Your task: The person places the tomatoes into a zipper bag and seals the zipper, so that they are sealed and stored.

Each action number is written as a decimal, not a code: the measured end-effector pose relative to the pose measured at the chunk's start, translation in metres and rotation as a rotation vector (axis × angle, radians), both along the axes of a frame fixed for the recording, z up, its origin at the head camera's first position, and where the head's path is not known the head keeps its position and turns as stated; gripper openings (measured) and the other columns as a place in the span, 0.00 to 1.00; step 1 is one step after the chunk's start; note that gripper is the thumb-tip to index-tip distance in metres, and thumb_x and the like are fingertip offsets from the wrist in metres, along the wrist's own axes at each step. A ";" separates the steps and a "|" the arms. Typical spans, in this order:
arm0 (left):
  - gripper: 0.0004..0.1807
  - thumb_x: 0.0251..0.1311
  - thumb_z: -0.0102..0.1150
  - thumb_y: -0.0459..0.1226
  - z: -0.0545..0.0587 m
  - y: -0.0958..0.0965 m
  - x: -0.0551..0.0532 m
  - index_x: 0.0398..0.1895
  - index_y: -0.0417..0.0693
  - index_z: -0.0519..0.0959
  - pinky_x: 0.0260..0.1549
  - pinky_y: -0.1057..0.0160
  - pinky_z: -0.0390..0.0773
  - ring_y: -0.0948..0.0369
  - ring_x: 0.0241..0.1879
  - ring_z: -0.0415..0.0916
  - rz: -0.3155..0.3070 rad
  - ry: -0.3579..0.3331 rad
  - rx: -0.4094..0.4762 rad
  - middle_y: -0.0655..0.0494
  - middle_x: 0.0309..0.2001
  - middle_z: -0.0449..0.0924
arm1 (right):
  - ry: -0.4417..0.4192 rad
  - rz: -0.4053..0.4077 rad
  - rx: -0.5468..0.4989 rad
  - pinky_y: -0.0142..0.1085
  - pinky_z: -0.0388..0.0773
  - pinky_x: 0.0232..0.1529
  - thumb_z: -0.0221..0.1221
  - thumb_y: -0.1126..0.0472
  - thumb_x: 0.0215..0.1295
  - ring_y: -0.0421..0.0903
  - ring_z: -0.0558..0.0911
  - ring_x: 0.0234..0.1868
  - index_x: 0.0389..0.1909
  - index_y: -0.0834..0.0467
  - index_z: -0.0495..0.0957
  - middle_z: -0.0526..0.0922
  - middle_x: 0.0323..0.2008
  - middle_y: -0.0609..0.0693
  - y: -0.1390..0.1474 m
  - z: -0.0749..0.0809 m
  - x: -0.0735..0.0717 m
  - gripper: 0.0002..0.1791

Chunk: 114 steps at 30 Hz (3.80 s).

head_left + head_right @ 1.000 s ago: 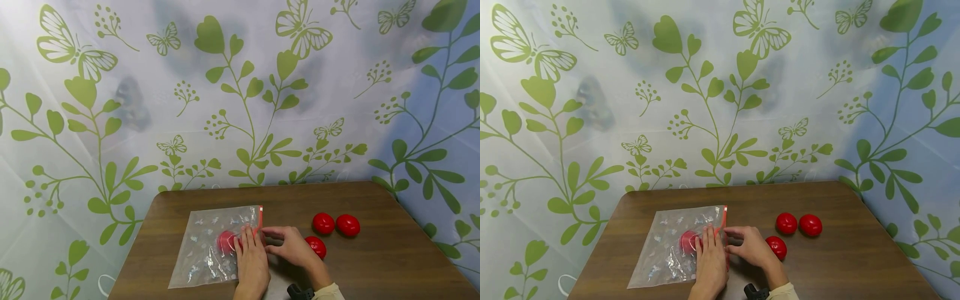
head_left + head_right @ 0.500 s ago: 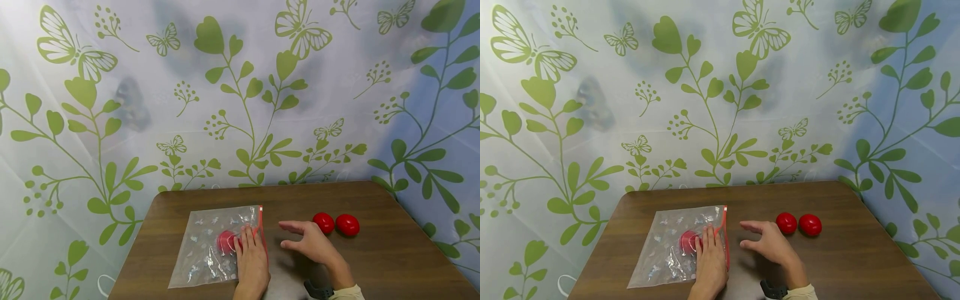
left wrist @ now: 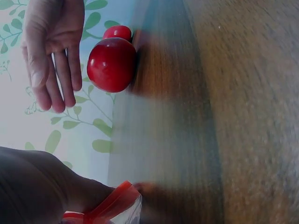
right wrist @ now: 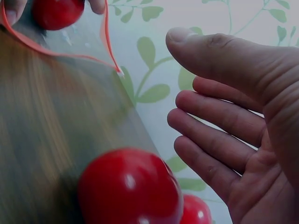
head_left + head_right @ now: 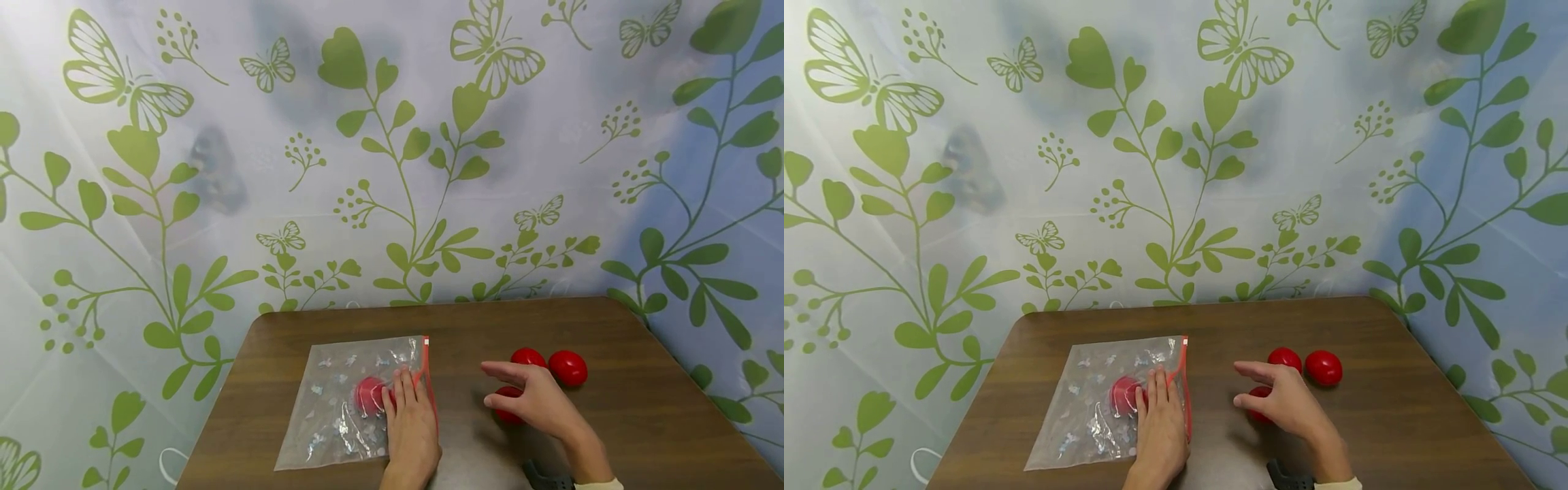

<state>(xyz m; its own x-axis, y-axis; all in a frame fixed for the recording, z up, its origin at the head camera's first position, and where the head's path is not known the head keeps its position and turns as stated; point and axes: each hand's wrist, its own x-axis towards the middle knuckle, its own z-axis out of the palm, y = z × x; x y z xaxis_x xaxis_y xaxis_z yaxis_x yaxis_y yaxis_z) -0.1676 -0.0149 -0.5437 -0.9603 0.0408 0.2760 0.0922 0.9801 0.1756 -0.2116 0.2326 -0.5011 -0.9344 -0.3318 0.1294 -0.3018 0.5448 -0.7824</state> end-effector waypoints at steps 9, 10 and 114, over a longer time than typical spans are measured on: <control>0.55 0.30 0.88 0.32 -0.001 0.001 -0.001 0.71 0.36 0.75 0.78 0.32 0.64 0.38 0.81 0.65 0.002 0.020 0.006 0.33 0.79 0.68 | -0.086 -0.063 0.000 0.51 0.87 0.62 0.78 0.49 0.65 0.59 0.87 0.67 0.69 0.55 0.83 0.88 0.66 0.55 0.021 0.005 0.008 0.33; 0.55 0.30 0.88 0.32 -0.001 0.001 -0.001 0.72 0.36 0.75 0.78 0.32 0.64 0.38 0.81 0.65 0.002 0.021 0.008 0.33 0.79 0.68 | -0.089 -0.068 0.006 0.52 0.86 0.63 0.78 0.49 0.65 0.58 0.87 0.67 0.69 0.54 0.83 0.88 0.66 0.54 0.023 0.005 0.008 0.33; 0.55 0.32 0.89 0.36 0.002 0.001 0.000 0.72 0.37 0.75 0.78 0.33 0.64 0.40 0.81 0.65 0.005 -0.007 -0.047 0.35 0.80 0.68 | -0.080 -0.164 0.094 0.29 0.86 0.54 0.80 0.48 0.62 0.51 0.91 0.59 0.64 0.54 0.86 0.90 0.62 0.55 0.056 -0.049 0.018 0.31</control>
